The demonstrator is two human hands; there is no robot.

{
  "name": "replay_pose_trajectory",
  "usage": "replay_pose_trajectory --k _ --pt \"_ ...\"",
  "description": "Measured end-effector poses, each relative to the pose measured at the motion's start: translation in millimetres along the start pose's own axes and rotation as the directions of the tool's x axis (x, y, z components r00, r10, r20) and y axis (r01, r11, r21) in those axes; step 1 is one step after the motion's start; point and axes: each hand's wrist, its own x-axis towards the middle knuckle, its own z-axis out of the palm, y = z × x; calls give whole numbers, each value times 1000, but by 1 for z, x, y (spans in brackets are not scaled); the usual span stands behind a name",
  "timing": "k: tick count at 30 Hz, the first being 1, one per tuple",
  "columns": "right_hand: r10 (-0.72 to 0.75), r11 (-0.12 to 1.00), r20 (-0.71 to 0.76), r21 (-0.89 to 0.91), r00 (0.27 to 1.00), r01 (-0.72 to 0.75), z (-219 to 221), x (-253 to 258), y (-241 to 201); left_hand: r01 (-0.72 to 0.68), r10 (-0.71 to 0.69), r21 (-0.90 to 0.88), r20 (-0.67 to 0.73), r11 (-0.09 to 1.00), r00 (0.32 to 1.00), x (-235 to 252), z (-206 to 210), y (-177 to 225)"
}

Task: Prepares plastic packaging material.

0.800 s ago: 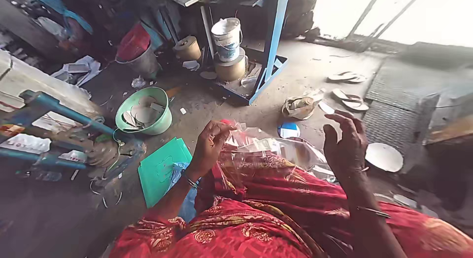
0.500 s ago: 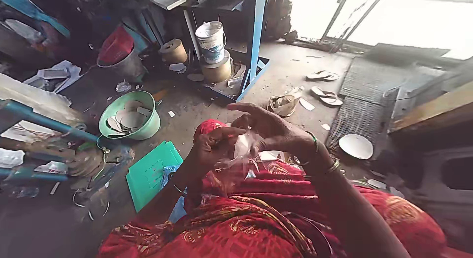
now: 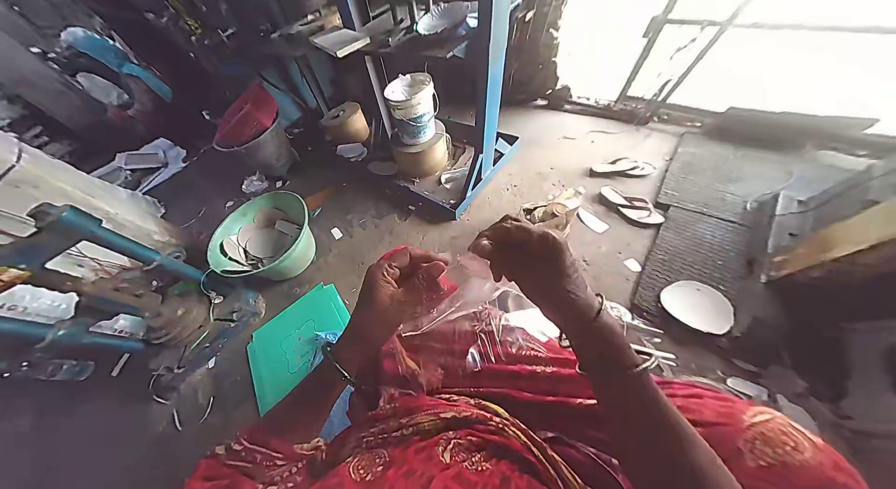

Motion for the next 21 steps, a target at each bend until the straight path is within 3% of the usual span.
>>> replay_pose_trajectory --k 6,10,17,21 --pt "-80 997 -23 -6 997 80 -2 -5 -4 -54 54 -29 -6 998 999 6 10 2" --pt "-128 991 -42 33 991 129 -3 -6 -5 -170 173 141 -13 975 985 7 11 -6" --pt "-154 985 -21 75 988 155 -1 -6 -7 -248 248 221 28 943 968 3 15 2" --pt "-148 978 -9 145 989 148 0 -8 -11 -227 222 92 57 970 973 1 16 0"
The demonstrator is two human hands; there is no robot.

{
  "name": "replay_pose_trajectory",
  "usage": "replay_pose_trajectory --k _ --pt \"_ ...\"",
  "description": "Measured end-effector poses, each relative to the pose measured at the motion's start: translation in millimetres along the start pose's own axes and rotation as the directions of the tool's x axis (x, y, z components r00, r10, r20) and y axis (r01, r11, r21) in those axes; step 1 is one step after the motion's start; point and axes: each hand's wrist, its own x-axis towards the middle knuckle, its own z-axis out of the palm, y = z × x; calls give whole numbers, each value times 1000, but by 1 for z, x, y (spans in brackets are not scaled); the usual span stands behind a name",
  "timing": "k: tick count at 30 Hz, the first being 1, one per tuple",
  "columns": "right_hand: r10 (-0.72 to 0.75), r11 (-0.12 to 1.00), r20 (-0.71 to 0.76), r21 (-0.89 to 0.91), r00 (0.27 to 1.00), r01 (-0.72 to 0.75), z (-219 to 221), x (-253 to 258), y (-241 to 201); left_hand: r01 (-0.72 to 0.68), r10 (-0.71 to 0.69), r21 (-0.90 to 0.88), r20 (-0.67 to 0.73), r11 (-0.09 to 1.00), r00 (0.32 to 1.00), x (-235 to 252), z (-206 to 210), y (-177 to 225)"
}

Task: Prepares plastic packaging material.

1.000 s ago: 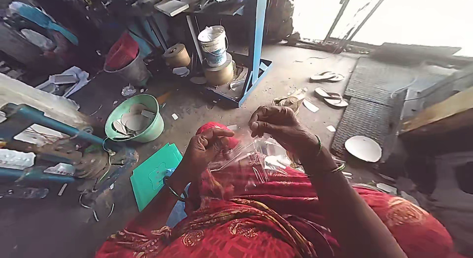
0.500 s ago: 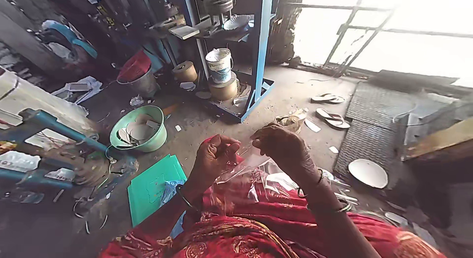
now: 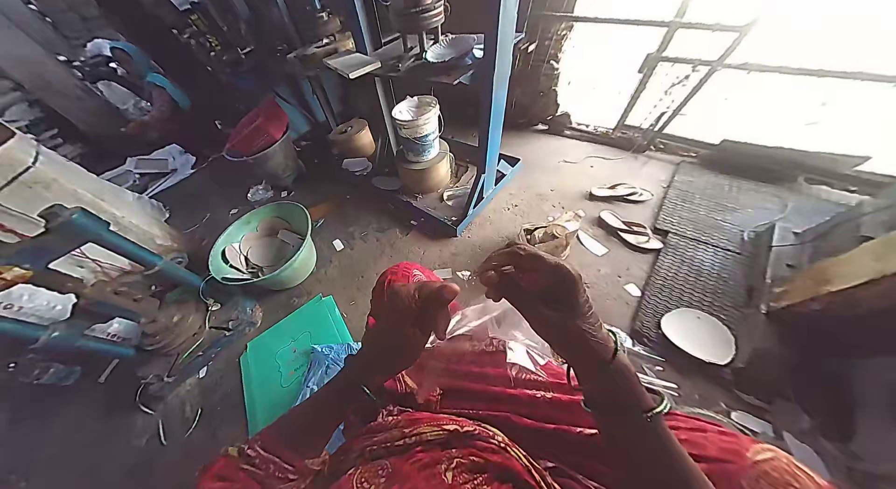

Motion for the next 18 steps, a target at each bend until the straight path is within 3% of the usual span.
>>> replay_pose_trajectory --k 4,8,14,18 --pt "6 999 -69 43 998 -4 -2 -2 3 194 -196 -148 3 970 981 2 -2 8" --pt "37 996 -103 88 994 -28 -4 -3 4 131 -117 -179 89 975 989 2 -7 13" --pt "-12 995 -95 101 995 22 -5 -1 3 61 -72 -297 -26 953 997 -1 -4 17" --pt "-56 998 -86 -1 995 57 -4 -1 -4 -87 86 -103 -13 991 996 -4 -1 18"
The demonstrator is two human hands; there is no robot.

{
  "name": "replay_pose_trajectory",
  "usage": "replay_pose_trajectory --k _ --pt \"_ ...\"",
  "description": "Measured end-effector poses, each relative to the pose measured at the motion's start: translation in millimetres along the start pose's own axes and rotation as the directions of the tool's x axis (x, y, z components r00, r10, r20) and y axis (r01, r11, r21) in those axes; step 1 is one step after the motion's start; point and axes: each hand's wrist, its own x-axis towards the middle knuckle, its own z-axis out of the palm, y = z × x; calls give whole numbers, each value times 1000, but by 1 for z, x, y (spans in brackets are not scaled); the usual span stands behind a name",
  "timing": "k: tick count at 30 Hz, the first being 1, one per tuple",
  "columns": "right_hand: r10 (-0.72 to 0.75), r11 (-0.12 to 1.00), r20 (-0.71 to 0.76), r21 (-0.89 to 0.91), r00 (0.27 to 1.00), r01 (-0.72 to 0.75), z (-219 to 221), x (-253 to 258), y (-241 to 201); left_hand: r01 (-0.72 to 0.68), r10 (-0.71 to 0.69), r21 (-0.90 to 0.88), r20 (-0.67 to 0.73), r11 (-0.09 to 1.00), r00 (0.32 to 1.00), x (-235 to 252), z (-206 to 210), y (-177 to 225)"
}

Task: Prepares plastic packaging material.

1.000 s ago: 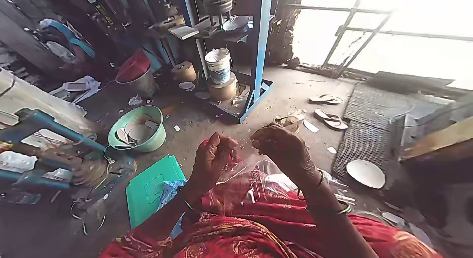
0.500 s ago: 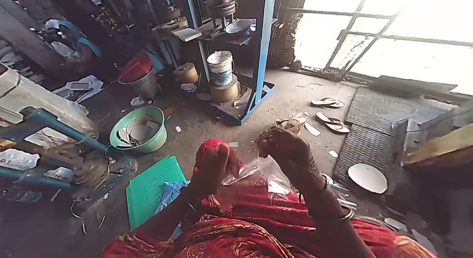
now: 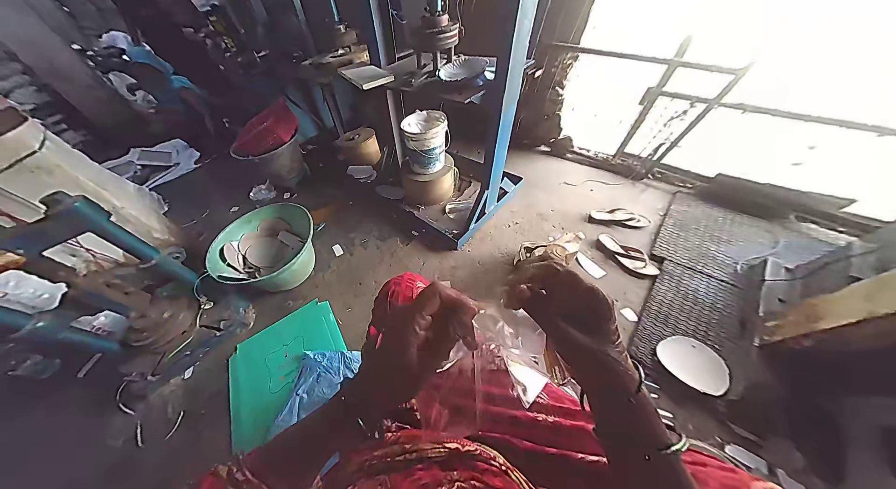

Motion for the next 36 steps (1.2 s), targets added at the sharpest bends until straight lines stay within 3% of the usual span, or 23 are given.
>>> replay_pose_trajectory --k 6,9,12,16,21,27,32,36 --pt "-80 996 101 -16 992 82 0 -2 -16 -163 171 258 -7 952 985 0 8 8" --pt "-80 996 80 -40 994 83 1 -3 -24 -212 221 228 -13 950 975 -1 6 8" --pt "-91 993 48 -66 995 94 0 -3 -24 -163 163 52 -5 985 987 -3 3 3" --pt "-99 993 26 -65 995 101 -1 -2 -18 -20 20 -44 -4 999 1000 -9 0 4" --pt "-78 991 19 -104 997 79 0 -2 -15 61 -82 -162 -122 985 989 -11 -2 6" --pt "-105 978 39 -176 994 110 4 -3 -19 13 -15 -20 -94 1000 995 -9 2 3" --pt "-78 962 23 -260 997 81 4 -9 -23 68 -51 150 -114 986 992 -10 7 7" --pt "-79 952 -26 -299 997 68 3 -10 -25 292 -301 -85 -135 953 944 -12 2 8"
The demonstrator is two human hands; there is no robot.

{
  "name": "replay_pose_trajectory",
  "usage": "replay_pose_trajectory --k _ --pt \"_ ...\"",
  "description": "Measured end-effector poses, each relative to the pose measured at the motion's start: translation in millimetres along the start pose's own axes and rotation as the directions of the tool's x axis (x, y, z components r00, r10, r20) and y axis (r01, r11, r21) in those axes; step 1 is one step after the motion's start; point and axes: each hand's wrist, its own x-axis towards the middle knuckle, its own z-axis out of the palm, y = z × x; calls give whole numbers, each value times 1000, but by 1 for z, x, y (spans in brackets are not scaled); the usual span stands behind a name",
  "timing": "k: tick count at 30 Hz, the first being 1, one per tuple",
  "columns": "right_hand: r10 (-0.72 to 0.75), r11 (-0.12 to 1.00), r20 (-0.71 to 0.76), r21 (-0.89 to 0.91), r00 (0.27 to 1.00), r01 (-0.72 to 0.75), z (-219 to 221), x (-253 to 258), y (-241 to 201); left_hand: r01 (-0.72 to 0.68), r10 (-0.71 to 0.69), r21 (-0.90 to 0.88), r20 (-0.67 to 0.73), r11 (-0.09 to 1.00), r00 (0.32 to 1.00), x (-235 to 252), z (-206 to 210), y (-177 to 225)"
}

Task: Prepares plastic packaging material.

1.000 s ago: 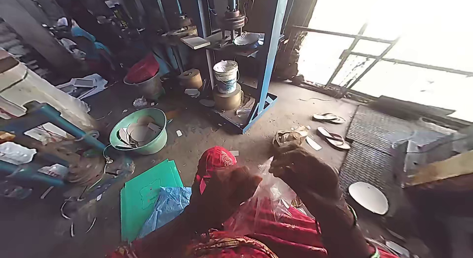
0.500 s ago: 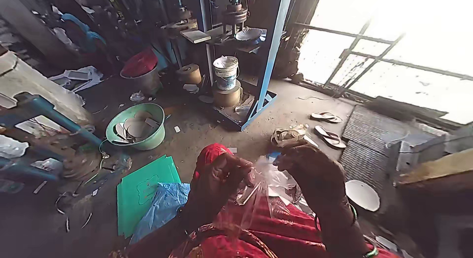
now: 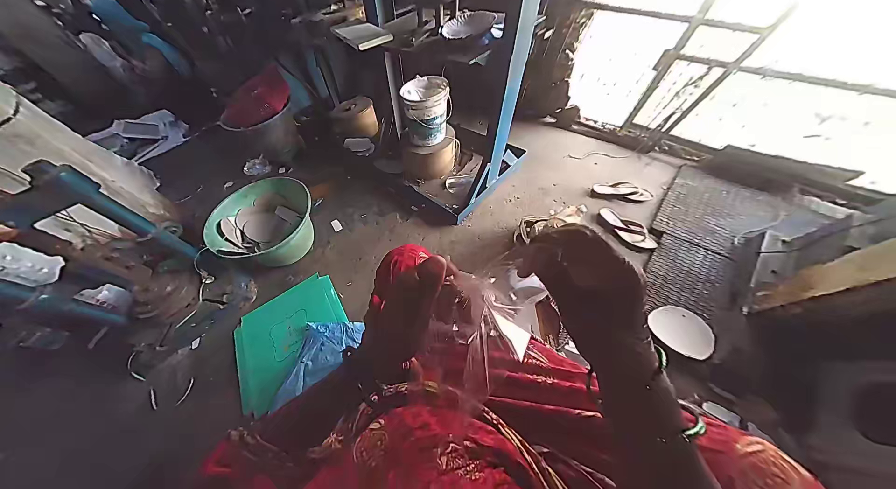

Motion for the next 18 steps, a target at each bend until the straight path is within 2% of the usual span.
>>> replay_pose_trajectory --k 4,9,14,18 --pt "39 999 -79 37 996 -36 -5 2 5 -5 26 -156 129 988 991 -2 -8 -4" --pt "88 995 -108 60 990 -82 -5 2 3 -36 52 -245 59 969 997 -2 -9 -6" --pt "33 999 -95 31 995 -30 -5 2 1 -76 77 -188 1 979 997 0 -4 -3" --pt "16 999 -98 31 995 -13 -5 1 1 -161 160 29 14 987 987 -4 -3 -4"
